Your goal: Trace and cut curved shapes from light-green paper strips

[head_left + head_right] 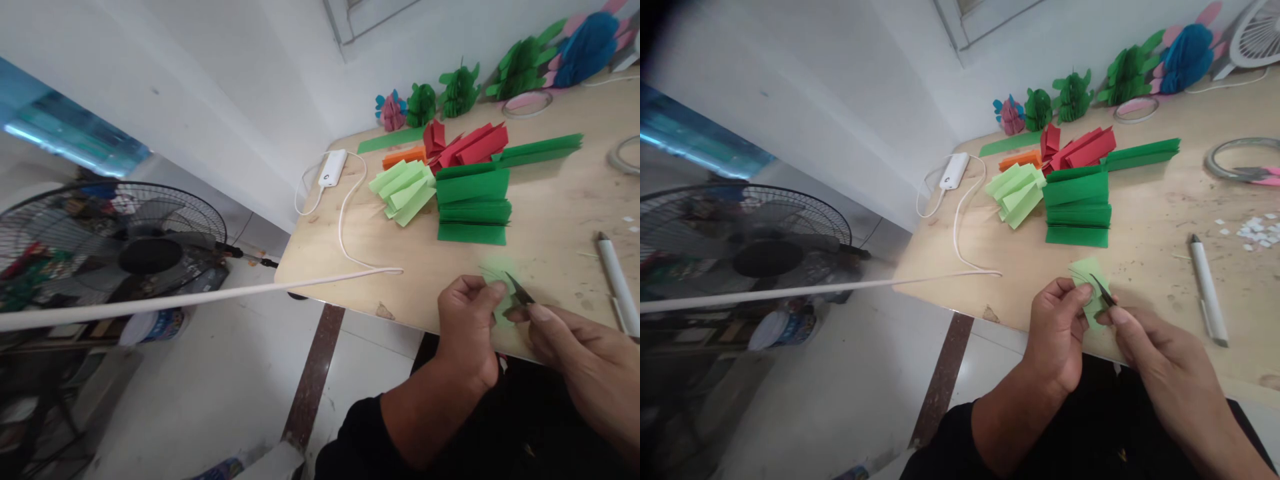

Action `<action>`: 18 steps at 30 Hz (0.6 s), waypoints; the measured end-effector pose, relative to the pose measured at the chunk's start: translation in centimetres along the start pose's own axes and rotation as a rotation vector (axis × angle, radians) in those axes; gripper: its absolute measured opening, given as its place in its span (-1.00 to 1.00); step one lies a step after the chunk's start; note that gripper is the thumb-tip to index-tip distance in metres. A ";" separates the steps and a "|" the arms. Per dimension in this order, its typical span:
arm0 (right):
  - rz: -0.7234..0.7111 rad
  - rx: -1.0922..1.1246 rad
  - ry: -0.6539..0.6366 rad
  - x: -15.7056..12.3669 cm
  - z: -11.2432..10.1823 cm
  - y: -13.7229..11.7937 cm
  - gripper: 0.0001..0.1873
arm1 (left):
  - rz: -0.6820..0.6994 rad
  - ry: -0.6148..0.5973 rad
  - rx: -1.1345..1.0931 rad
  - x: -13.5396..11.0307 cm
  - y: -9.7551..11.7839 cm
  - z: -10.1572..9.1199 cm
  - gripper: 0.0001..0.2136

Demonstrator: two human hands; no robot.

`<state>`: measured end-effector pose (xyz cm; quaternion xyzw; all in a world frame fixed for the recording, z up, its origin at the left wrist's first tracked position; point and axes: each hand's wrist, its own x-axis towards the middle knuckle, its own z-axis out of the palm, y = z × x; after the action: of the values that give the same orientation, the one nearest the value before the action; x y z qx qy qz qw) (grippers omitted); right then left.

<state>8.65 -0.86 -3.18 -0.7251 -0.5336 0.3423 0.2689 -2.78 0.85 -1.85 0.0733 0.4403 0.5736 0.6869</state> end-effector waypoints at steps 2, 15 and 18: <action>0.039 0.028 -0.014 0.0 -0.1 -0.2 -0.37 | -0.001 0.014 0.009 0.1 -0.1 0.0 -0.75; 0.072 0.113 -0.037 0.2 -0.2 0.1 -0.49 | 0.009 -0.016 -0.009 -0.1 0.0 -0.2 -0.79; 0.083 0.114 -0.040 0.2 -0.2 0.2 -0.50 | -0.014 -0.002 -0.019 0.1 -0.1 -0.1 -0.77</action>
<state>8.96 -0.78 -3.27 -0.7232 -0.4878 0.3974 0.2848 -2.82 0.88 -2.03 0.0645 0.4347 0.5728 0.6920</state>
